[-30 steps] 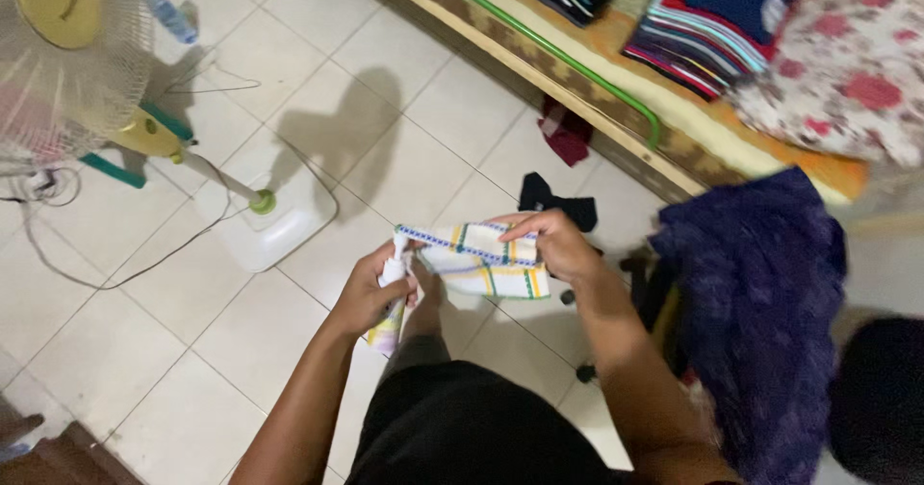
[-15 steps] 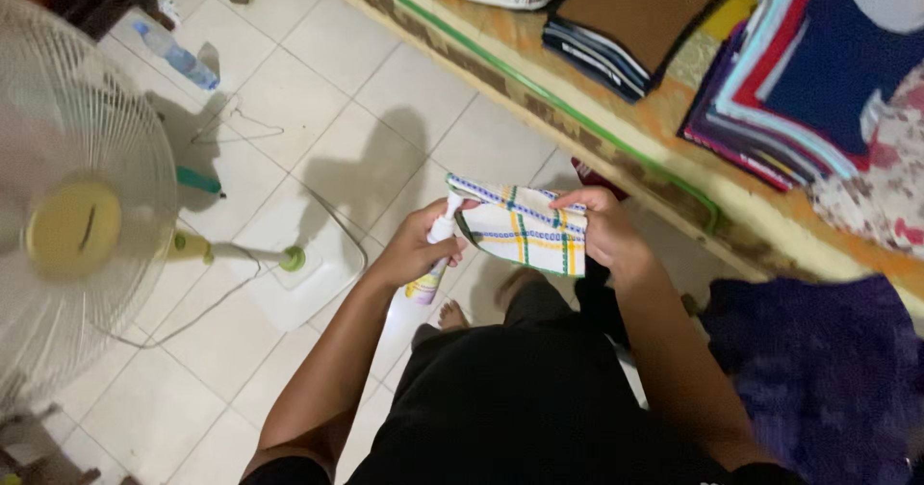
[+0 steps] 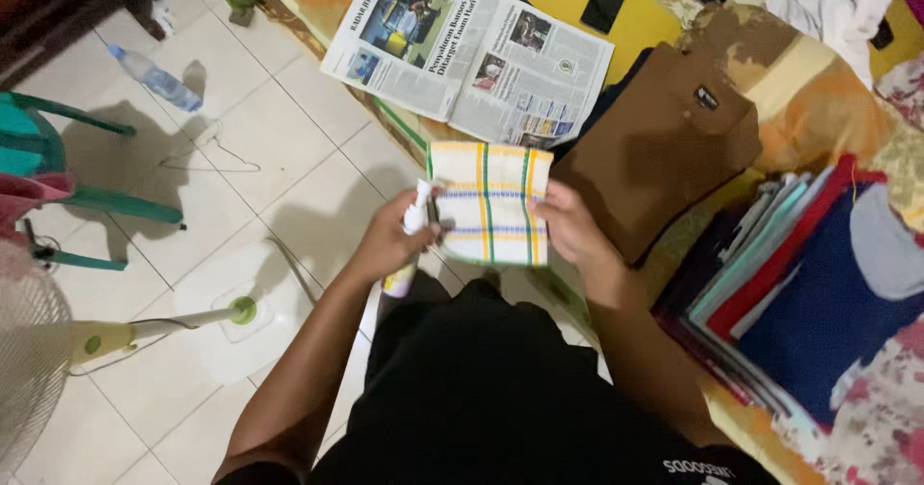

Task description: The person wipes the inside of a wooden wardrobe with a spray bottle and cloth, then folds several shirts and places them inside the wardrobe.

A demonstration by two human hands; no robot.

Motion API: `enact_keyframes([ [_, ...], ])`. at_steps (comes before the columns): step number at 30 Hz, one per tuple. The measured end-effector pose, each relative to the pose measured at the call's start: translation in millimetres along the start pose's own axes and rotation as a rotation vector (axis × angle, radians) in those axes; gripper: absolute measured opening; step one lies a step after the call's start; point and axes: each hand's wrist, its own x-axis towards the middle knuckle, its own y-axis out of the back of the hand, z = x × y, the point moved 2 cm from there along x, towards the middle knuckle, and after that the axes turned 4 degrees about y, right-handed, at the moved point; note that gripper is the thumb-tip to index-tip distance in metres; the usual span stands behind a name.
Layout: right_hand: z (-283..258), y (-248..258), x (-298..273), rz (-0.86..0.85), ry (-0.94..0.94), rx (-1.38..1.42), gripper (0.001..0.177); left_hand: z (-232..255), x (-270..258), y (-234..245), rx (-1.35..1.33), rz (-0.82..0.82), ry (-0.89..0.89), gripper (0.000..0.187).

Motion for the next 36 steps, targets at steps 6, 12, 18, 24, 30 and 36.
enact_keyframes([
  [6, -29, 65, 138, 0.222, -0.034, -0.052, 0.034, -4, 135, 24, -0.091, 0.150, -0.014, 0.043],
  [12, -41, 123, 311, 0.258, 0.013, -0.173, 0.043, -2, 302, 69, 0.160, 0.177, -0.095, 0.054],
  [18, -61, 186, 499, 0.367, 0.028, 0.212, 0.038, 26, 534, 104, 0.403, 0.251, -0.256, 0.042],
  [24, 4, 235, 599, 0.666, -0.079, 0.195, 0.034, 0, 710, 104, 0.382, 0.198, -0.431, 0.033],
  [30, 48, 238, 589, 0.753, -0.244, -0.212, 0.017, -67, 748, 95, 0.475, 0.182, -0.334, 0.040],
  [36, 35, 228, 519, 0.723, -0.187, -0.504, 0.027, -55, 719, 92, 0.565, 0.249, -0.351, 0.046],
])
